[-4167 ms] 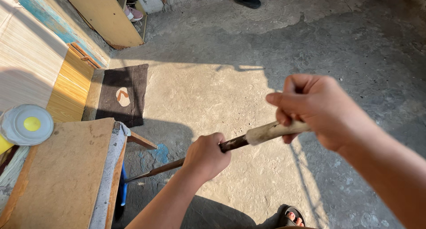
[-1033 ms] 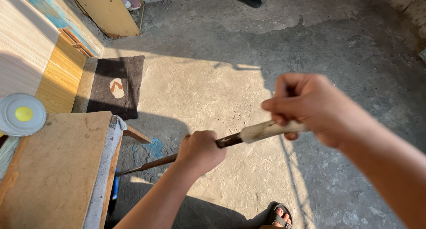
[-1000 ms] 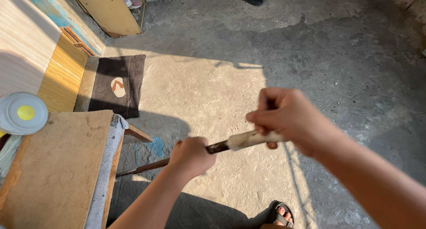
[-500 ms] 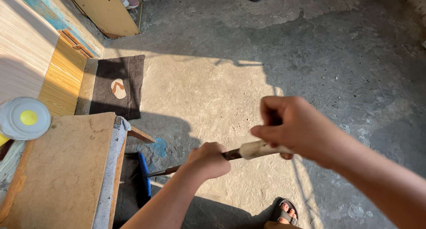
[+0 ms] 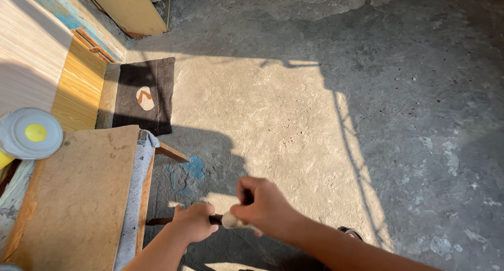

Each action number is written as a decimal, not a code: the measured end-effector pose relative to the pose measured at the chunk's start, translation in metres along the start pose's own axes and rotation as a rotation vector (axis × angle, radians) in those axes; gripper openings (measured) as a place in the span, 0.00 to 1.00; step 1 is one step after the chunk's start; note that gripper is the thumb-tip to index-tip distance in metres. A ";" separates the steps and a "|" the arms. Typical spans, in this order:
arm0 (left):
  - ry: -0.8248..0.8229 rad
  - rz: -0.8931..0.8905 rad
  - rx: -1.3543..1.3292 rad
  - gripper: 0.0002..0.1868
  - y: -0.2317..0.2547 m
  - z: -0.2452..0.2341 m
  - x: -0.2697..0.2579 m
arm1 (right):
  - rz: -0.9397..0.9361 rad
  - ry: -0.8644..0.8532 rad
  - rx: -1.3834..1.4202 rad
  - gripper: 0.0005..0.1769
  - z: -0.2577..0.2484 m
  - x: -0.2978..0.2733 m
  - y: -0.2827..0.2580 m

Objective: The person wraps a white cloth or tape around the handle of a blue broom to secure it. They repeatedly twist and tighten the wrapping material along the handle. At the end, the person picks up a dark mat and shakes it over the balcony railing.

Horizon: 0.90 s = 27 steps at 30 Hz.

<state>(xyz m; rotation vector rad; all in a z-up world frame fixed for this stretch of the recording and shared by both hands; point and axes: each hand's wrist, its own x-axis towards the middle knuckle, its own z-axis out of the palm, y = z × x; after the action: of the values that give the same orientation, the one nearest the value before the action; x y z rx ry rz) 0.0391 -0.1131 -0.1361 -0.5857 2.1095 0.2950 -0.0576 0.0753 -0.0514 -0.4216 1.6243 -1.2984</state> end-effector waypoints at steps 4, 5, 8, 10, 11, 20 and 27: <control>-0.038 0.023 0.035 0.09 -0.008 0.020 0.006 | -0.120 0.038 -0.154 0.14 0.014 -0.012 0.008; -0.027 0.042 0.032 0.10 0.003 0.015 0.005 | -0.083 0.046 -0.199 0.15 0.004 -0.018 0.000; -0.056 0.199 -0.109 0.15 0.056 -0.027 -0.010 | 0.079 0.117 -0.332 0.17 -0.048 -0.044 -0.037; -0.067 0.247 -0.219 0.15 0.101 -0.058 -0.031 | 0.227 0.192 -0.352 0.20 -0.091 -0.066 -0.066; -0.064 0.239 -0.237 0.15 0.126 -0.073 -0.043 | 0.268 0.286 -0.309 0.20 -0.112 -0.076 -0.078; 0.190 0.374 -0.279 0.13 0.165 -0.101 -0.067 | -0.063 0.389 -0.085 0.16 -0.203 -0.090 -0.097; 0.088 0.104 -0.013 0.13 0.048 -0.030 -0.017 | 0.017 0.109 -0.120 0.15 -0.032 -0.030 -0.032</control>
<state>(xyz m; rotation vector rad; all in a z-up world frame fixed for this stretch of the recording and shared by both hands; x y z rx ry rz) 0.0016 -0.0795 -0.1053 -0.5053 2.2291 0.3474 -0.0798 0.1029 -0.0105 -0.4147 1.7996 -1.2342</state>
